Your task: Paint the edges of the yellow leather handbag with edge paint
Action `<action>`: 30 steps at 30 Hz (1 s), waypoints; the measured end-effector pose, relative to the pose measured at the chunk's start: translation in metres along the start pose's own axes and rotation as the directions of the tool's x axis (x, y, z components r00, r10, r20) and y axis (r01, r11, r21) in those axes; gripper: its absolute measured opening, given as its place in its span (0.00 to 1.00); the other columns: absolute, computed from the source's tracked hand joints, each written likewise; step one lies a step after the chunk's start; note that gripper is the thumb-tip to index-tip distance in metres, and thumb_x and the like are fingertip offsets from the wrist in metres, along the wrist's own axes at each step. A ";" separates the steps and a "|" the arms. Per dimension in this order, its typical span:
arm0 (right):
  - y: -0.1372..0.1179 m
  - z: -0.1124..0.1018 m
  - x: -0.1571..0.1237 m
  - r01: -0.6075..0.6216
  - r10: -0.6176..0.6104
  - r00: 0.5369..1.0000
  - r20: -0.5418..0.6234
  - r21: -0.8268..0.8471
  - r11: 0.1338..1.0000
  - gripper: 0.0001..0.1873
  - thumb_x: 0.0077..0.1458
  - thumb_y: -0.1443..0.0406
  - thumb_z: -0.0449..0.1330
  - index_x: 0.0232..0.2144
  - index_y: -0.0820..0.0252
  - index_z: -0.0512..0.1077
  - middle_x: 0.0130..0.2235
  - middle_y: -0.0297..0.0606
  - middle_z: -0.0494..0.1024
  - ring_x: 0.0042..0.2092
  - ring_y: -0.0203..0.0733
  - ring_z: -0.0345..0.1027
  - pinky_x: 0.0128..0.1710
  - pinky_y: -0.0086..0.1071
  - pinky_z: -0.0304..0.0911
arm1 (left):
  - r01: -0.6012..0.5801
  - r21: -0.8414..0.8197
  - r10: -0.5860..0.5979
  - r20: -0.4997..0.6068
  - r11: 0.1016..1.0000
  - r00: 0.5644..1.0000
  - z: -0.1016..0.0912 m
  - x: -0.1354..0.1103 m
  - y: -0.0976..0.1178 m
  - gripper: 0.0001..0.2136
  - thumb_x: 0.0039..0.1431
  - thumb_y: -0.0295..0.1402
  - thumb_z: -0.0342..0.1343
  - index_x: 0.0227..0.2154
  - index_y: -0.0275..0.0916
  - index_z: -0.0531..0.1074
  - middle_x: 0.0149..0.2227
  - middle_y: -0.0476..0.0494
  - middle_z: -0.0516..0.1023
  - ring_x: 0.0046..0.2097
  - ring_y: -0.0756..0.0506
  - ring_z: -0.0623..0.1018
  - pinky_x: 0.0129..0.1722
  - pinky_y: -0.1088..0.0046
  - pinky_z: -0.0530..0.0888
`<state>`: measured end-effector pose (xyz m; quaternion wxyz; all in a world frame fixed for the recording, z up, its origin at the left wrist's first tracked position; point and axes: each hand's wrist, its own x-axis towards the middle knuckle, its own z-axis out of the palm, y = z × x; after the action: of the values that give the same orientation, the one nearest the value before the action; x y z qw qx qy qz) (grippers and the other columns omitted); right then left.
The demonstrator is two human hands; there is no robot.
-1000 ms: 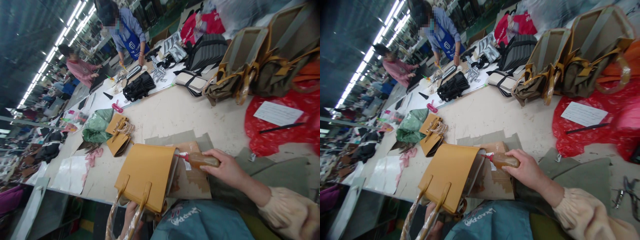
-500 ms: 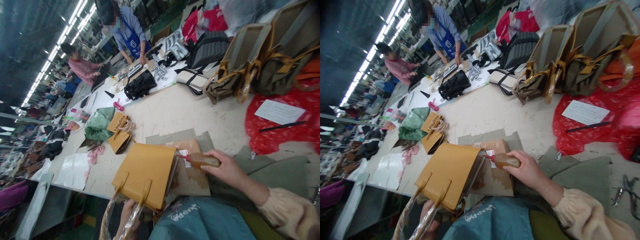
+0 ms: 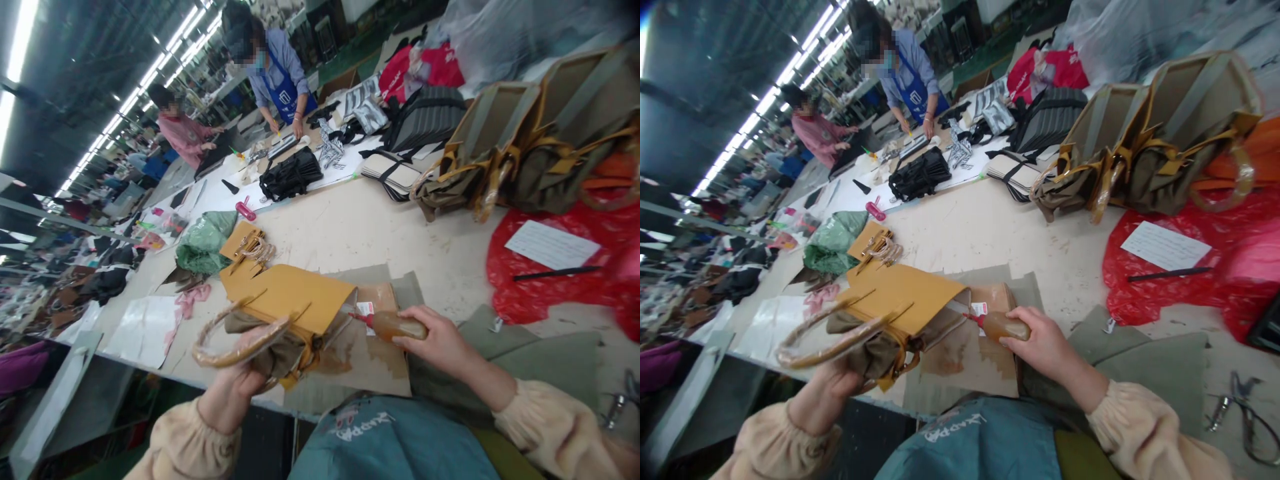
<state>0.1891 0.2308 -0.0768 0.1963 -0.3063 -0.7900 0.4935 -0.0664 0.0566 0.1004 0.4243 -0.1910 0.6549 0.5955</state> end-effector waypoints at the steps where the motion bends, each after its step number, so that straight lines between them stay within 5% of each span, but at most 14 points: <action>1: -0.001 0.000 0.001 0.014 -0.013 1.000 0.007 -0.018 1.000 0.17 0.48 0.58 0.64 0.40 0.57 0.71 0.38 0.39 0.74 0.39 0.46 0.70 0.39 0.38 0.66 | -0.045 -0.041 0.044 -0.002 0.998 0.999 0.014 0.000 0.006 0.09 0.49 0.18 0.52 0.25 0.37 0.72 0.24 0.47 0.78 0.25 0.49 0.77 0.27 0.76 0.78; 5: -0.005 -0.001 0.004 0.058 -0.056 0.998 0.026 -0.086 0.995 0.16 0.49 0.60 0.64 0.41 0.58 0.71 0.37 0.38 0.72 0.39 0.45 0.70 0.38 0.37 0.66 | -0.115 0.051 0.111 0.080 0.992 0.991 0.054 0.003 0.022 0.13 0.51 0.14 0.49 0.34 0.30 0.76 0.32 0.40 0.82 0.31 0.45 0.81 0.35 0.72 0.81; 11: -0.006 0.004 0.000 0.018 -0.017 1.000 0.009 -0.031 0.999 0.17 0.48 0.58 0.65 0.40 0.58 0.71 0.37 0.38 0.73 0.39 0.46 0.70 0.39 0.37 0.65 | -0.108 0.230 0.071 0.163 0.967 0.984 0.075 0.021 0.037 0.09 0.53 0.17 0.50 0.30 0.27 0.75 0.29 0.37 0.81 0.28 0.44 0.81 0.31 0.70 0.81; 20: -0.007 0.010 -0.008 -0.037 0.039 0.998 -0.049 0.041 0.998 0.18 0.47 0.57 0.65 0.39 0.58 0.71 0.37 0.37 0.74 0.38 0.45 0.70 0.38 0.36 0.66 | -0.094 0.256 0.050 0.174 0.962 0.983 0.079 0.020 0.039 0.09 0.54 0.18 0.50 0.31 0.26 0.75 0.29 0.36 0.81 0.30 0.42 0.82 0.33 0.67 0.82; 30: -0.021 0.008 -0.023 0.255 -0.265 0.964 0.017 -0.336 0.907 0.15 0.55 0.68 0.58 0.46 0.59 0.69 0.39 0.42 0.68 0.39 0.46 0.67 0.39 0.38 0.68 | -0.125 0.192 0.081 0.223 0.973 0.971 0.071 0.024 0.032 0.09 0.55 0.18 0.49 0.30 0.29 0.74 0.25 0.40 0.80 0.26 0.46 0.80 0.30 0.72 0.80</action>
<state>0.1946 0.2033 -0.0618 0.2165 -0.2343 -0.8932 0.3170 -0.0805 0.1366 0.1066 0.4781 -0.0470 0.6722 0.5633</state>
